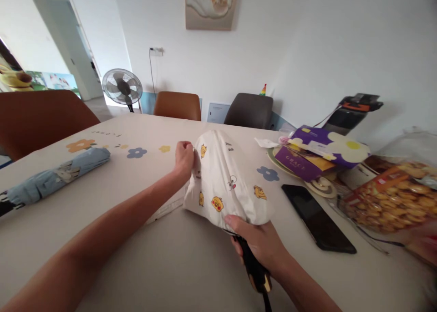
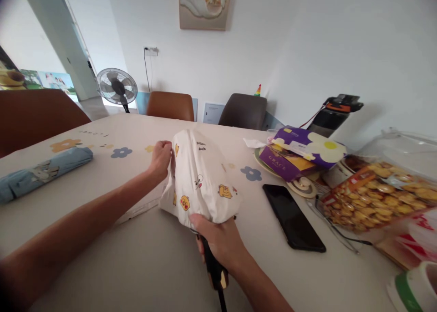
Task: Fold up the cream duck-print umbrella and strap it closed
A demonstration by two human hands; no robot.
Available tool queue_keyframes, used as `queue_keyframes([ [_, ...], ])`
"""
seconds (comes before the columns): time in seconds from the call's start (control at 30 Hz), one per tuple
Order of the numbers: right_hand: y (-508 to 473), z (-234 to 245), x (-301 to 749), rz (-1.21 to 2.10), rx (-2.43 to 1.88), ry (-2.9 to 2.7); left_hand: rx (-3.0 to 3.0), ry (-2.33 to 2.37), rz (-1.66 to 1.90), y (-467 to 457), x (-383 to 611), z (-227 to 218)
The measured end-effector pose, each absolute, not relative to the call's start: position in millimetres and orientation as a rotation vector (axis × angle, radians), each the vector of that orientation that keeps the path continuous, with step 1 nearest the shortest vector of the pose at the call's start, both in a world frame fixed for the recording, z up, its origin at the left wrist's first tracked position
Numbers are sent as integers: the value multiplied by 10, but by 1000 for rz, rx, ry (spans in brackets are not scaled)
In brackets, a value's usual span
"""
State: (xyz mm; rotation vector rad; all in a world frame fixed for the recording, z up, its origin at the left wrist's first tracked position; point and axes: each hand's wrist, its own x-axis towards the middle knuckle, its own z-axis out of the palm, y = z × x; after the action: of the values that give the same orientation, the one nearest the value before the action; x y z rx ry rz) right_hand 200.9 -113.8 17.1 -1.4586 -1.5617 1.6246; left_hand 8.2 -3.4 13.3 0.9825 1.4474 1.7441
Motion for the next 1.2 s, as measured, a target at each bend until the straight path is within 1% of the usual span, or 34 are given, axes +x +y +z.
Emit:
queue_keyframes([
  [0.1, -1099, 175, 2037, 1451, -1499, -1569, 1040, 1535, 1820, -202, 177, 337],
  [0.13, -1089, 181, 2038, 1398, -1520, -1566, 1089, 1516, 1772, -300, 265, 380],
  [0.23, -1072, 209, 2024, 1287, -1557, -1577, 1252, 1365, 1351, -609, 588, 421],
  [0.3, -1078, 230, 2011, 1280, -1531, -1604, 1241, 1262, 1329, -740, 749, 408],
  [0.43, -1123, 271, 1999, 1459, -1479, -1627, 1045, 942, 1376, -741, 796, 393],
  [0.6, -1164, 286, 1998, 1669, -1406, -1559, 769, 683, 1261, -608, 645, 413],
  [0.73, -1150, 189, 1979, 1781, -1366, -1483, 640, 680, 1210, -566, 597, 384],
  [0.87, -1119, 106, 1935, 1691, -1372, -1379, 615, 721, 1262, -543, 587, 355],
  [0.97, -1104, 84, 1911, 1713, -1203, -1305, 630, 712, 1280, -559, 579, 372],
  [1.07, -1115, 42, 1910, 1935, -1017, -1257, 612, 688, 1201, -588, 572, 400],
  [1.13, -1134, -4, 1915, 2099, -1009, -1252, 588, 673, 1163, -570, 559, 404],
  [1.2, -1154, -48, 1914, 2180, -1034, -1219, 576, 676, 1188, -490, 517, 376],
])
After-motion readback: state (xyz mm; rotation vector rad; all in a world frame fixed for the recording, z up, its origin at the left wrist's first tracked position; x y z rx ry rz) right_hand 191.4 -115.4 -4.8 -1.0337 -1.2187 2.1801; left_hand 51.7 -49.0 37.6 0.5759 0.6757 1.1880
